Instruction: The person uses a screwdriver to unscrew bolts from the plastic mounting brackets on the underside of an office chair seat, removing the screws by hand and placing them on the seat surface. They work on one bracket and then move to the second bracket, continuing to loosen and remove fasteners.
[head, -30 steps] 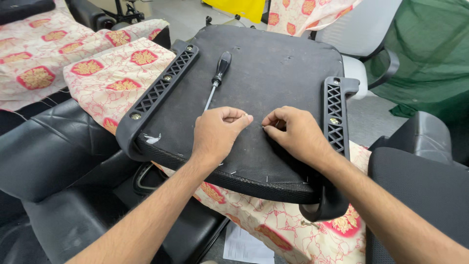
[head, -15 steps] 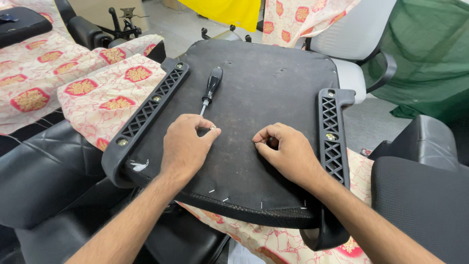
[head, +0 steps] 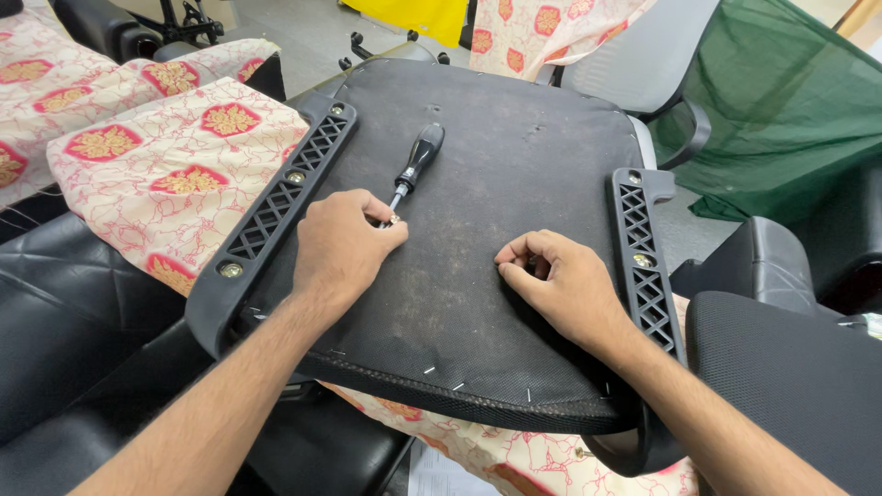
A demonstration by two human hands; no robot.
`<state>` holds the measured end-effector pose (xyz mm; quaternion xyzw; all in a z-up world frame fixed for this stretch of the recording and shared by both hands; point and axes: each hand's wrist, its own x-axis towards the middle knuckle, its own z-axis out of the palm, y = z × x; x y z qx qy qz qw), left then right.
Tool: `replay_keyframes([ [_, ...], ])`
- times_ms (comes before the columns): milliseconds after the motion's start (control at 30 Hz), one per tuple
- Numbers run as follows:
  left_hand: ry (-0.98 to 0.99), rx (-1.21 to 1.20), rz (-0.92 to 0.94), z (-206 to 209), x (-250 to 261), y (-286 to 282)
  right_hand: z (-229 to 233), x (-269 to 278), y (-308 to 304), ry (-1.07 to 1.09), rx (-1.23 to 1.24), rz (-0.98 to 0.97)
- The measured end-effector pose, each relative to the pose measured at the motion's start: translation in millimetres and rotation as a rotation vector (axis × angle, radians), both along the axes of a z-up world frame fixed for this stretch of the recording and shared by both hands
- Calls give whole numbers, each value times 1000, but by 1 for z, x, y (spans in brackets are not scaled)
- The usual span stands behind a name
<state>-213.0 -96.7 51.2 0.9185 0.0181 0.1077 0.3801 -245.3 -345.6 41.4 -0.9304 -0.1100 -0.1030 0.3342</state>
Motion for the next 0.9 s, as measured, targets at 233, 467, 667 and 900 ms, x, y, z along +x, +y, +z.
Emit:
replay_keyframes([
  [233, 24, -56, -92, -3, 4, 3, 4, 2, 11, 42, -60, -67],
  [467, -77, -97, -267, -8, -5, 0, 17, 32, 30, 202, 47, -95],
  [667, -159, -160, -454, -8, -29, -24, 24, 61, 51, 315, -87, -229],
  [900, 66, -412, -398, -6, -47, -46, 22, 76, 30, 485, 243, -198],
])
